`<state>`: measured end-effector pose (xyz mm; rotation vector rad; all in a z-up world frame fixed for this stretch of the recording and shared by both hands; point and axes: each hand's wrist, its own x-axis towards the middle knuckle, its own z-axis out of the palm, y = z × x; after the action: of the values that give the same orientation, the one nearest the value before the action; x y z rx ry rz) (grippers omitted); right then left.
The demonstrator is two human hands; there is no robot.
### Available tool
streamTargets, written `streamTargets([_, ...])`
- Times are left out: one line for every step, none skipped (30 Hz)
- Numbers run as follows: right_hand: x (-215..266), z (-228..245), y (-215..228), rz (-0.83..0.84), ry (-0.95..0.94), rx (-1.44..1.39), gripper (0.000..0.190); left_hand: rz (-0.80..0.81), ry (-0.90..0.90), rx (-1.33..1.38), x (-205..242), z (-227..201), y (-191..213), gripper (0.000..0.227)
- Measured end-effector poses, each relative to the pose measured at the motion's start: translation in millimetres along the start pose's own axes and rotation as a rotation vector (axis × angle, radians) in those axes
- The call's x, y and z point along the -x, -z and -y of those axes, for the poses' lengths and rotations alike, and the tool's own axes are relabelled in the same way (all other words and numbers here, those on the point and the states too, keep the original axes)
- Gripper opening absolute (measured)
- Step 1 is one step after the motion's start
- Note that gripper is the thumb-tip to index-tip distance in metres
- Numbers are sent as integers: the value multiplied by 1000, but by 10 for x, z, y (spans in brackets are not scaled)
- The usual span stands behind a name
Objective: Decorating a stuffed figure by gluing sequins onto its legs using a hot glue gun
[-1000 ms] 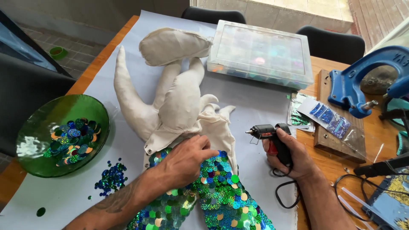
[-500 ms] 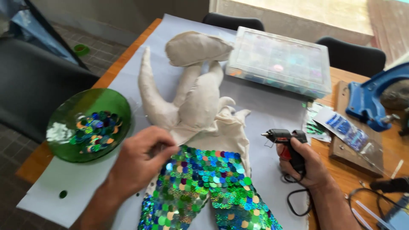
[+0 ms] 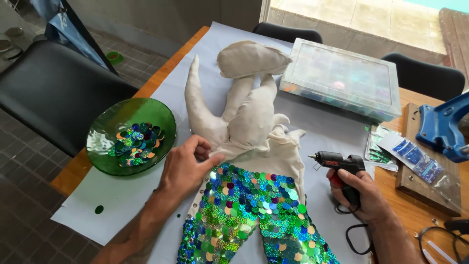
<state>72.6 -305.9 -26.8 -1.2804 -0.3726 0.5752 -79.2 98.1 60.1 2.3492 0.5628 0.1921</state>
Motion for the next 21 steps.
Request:
streamTargets([7,12,-23,1,-1,-1,38,-1,1,-1,-22,8,-6,43])
streamTargets([1,30,-43,-2,-9,17,39,-37,-10,2,-56,12,-10,42])
streamTargets([-6,49,-64,-5,-16,35,39,-74,-21,5,-90,16,-12,42])
streamTargets([-3,62,-78,0,-16,37,39,-79,-18,6,-133,31,-18,42])
streamTargets([1,75,-92,-8,-30,38,40,-73,55,4,-175,46,-22,54])
streamTargets([1,82,-112,-16,-44,37,40,-68,128,0,-222,63,-21,68])
streamTargets([-26,47,-60,-11,-42,37,40,-73,130,0,-304,41,-6,68])
streamTargets([-31,1,-11,-18,-32,20,40,-18,209,14,-363,30,4,79])
streamTargets([-36,-46,38,-26,-22,2,39,37,288,28,-420,19,12,93])
streamTargets([-33,-55,26,-24,-22,2,39,36,289,28,-435,-17,46,93])
streamTargets([-31,-60,16,-47,-50,8,38,23,318,140,-451,-57,81,113])
streamTargets([-32,-56,12,-74,-72,14,36,12,339,251,-491,-115,116,136])
streamTargets([-27,-31,-20,-77,-66,14,36,11,332,251,-551,-109,69,136])
streamTargets([-18,-10,-55,-66,-75,50,35,-8,372,385,-599,-93,17,134])
streamTargets([-9,8,-90,-55,-83,86,35,-27,410,519,-648,-75,-35,133])
streamTargets([-12,14,-84,-57,-82,86,35,-25,408,519,-683,-78,-74,133])
streamTargets([-14,18,-81,-63,-82,91,35,-68,347,547,-718,-79,-113,128])
streamTargets([-12,18,-80,-63,-89,98,35,-113,294,576,-725,-60,-155,124])
streamTargets([-3,8,-81,-60,-94,99,35,-114,299,578,-729,-41,-157,124])
streamTargets([-7,9,-76,-67,-91,96,37,-171,193,478,-756,-36,-155,113])
streamTargets([-11,12,-71,-73,-89,93,38,-227,88,378,-783,-35,-152,103])
